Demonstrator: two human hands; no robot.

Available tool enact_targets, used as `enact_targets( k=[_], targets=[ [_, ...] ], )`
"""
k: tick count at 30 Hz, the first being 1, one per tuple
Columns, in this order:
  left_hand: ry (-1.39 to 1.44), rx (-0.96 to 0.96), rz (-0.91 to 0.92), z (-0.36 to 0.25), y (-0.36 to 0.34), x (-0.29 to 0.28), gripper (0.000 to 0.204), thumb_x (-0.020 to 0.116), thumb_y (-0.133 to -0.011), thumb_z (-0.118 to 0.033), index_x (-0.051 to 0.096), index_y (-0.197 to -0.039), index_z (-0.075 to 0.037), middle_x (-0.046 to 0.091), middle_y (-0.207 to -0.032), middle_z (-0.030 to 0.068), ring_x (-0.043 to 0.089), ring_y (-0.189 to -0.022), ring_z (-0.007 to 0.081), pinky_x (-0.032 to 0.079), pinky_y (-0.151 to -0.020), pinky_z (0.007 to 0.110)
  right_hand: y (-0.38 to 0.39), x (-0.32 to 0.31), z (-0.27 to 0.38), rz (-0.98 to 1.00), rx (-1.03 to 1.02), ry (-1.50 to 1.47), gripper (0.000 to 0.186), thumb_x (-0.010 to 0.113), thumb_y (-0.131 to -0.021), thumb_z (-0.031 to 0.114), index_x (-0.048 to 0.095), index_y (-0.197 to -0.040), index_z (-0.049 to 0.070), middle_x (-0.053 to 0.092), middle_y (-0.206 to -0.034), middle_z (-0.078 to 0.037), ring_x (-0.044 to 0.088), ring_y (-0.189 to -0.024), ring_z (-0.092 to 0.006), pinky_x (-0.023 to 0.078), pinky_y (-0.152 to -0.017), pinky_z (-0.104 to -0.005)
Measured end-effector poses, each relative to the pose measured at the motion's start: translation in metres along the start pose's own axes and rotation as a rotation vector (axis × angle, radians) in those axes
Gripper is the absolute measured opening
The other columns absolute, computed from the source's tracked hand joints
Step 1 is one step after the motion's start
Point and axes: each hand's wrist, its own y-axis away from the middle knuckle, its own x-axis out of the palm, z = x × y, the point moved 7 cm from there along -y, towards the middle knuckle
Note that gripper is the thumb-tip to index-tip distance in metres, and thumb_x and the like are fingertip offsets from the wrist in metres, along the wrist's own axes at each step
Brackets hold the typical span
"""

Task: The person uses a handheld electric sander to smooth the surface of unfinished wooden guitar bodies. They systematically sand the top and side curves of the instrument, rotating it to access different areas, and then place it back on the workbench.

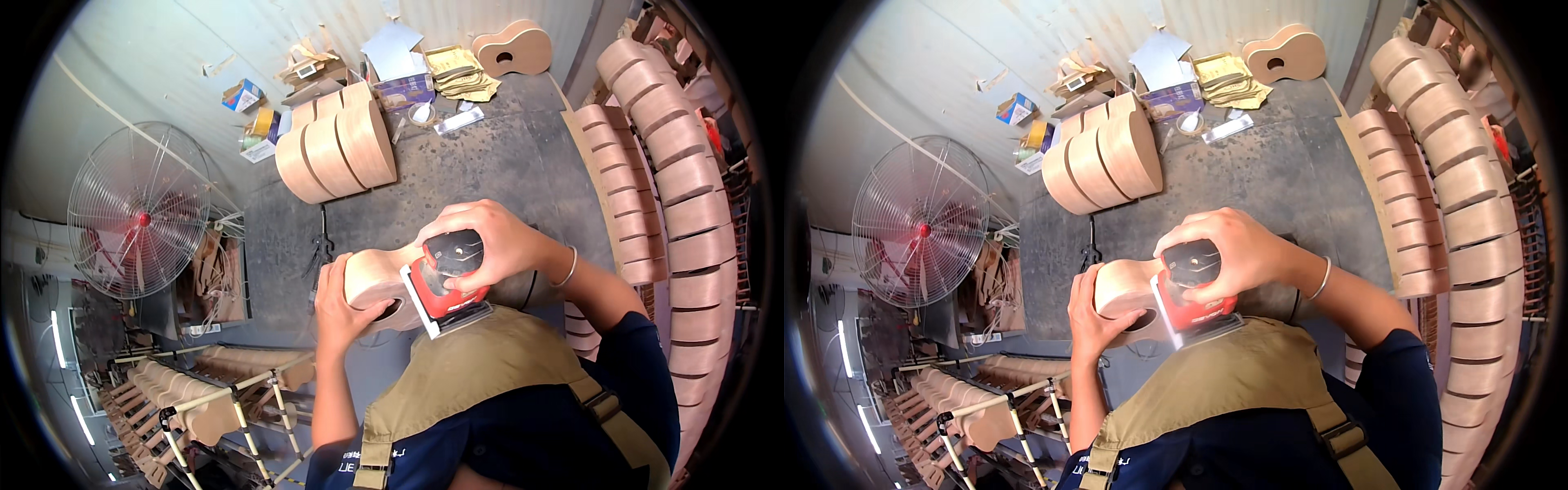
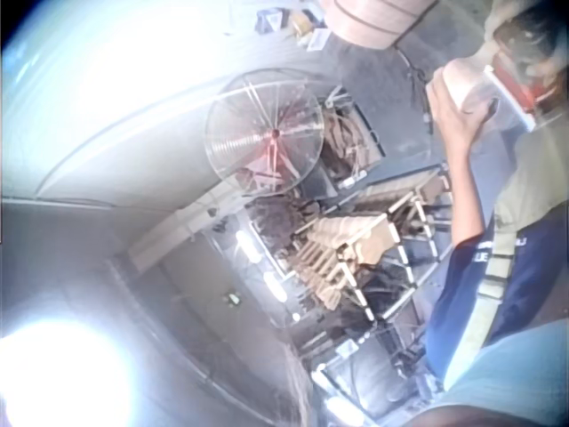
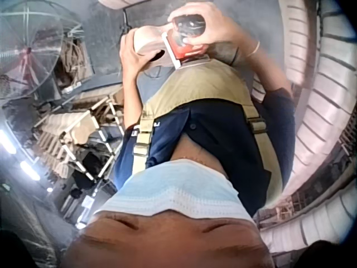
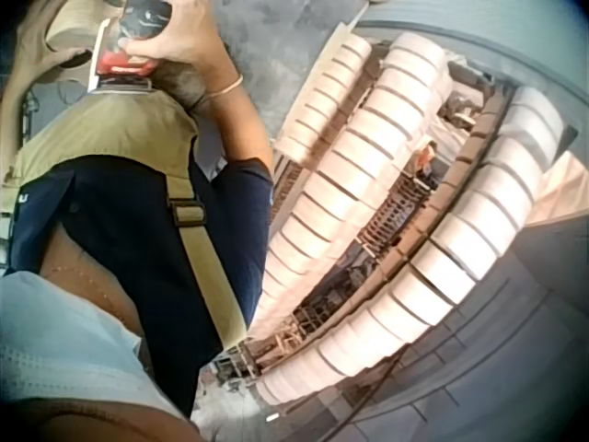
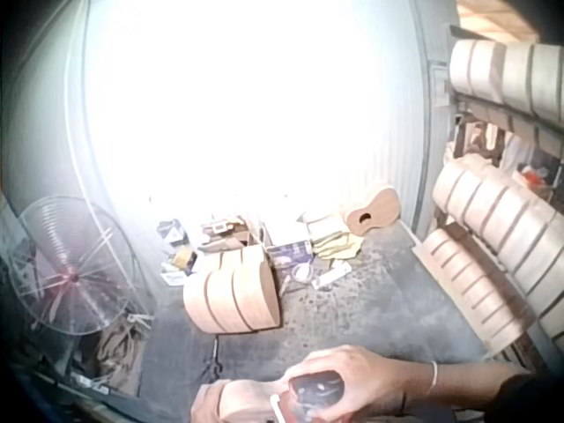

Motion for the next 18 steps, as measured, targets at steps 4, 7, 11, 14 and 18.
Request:
enact_targets(
  k=[4,7,11,14,18],
  targets=[
    [0.009,0.001,-0.004,0.001,0.000,0.000,0.099,0.108,-0.059,-0.031,0.066,-0.143,-0.002,0.071,-0.125,0.0171,0.071,-0.114,0.0387,0.059,-0.098,0.049,-0.002,0.000,0.005,0.014,-0.013,0.031,0.054,0.095,-0.069,0.025,0.082,-0.120,0.012,0.081,-0.107,-0.010,0.079,-0.096,-0.0300,0.062,-0.085,-0.0388],
    [0.012,0.001,-0.009,0.002,0.001,0.000,0.099,0.108,-0.059,-0.031,0.066,-0.143,-0.002,0.071,-0.125,0.0172,0.071,-0.113,0.0383,0.060,-0.098,0.049,-0.004,-0.001,0.011,-0.027,-0.025,0.031,0.053,0.094,-0.069,0.026,0.082,-0.119,0.013,0.081,-0.107,-0.009,0.079,-0.096,-0.0300,0.062,-0.084,-0.0384],
    [0.018,-0.002,-0.017,0.006,0.002,-0.001,0.099,0.108,-0.058,-0.031,0.066,-0.143,-0.002,0.071,-0.125,0.0173,0.071,-0.113,0.0380,0.060,-0.098,0.049,0.001,0.002,0.013,-0.058,-0.025,0.032,0.051,0.093,-0.071,0.028,0.082,-0.119,0.014,0.080,-0.104,-0.008,0.078,-0.094,-0.0305,0.062,-0.082,-0.0396],
    [0.011,-0.019,-0.016,0.008,0.002,-0.001,0.100,0.108,-0.059,-0.033,0.065,-0.144,-0.002,0.070,-0.127,0.0177,0.071,-0.114,0.0391,0.060,-0.098,0.050,0.008,0.009,0.019,0.009,-0.026,0.175,0.051,0.094,-0.074,0.032,0.081,-0.121,0.015,0.079,-0.112,-0.006,0.077,-0.095,-0.0300,0.062,-0.078,-0.0418],
    [-0.006,-0.055,-0.011,0.017,0.003,0.001,0.102,0.106,-0.062,-0.038,0.063,-0.148,-0.004,0.068,-0.131,0.0185,0.070,-0.118,0.0415,0.059,-0.099,0.052,0.024,0.017,0.031,0.071,-0.076,0.468,0.069,0.096,-0.070,0.034,0.078,-0.136,0.023,0.074,-0.119,-0.003,0.071,-0.099,-0.0258,0.059,-0.075,-0.0396]
  ],
)
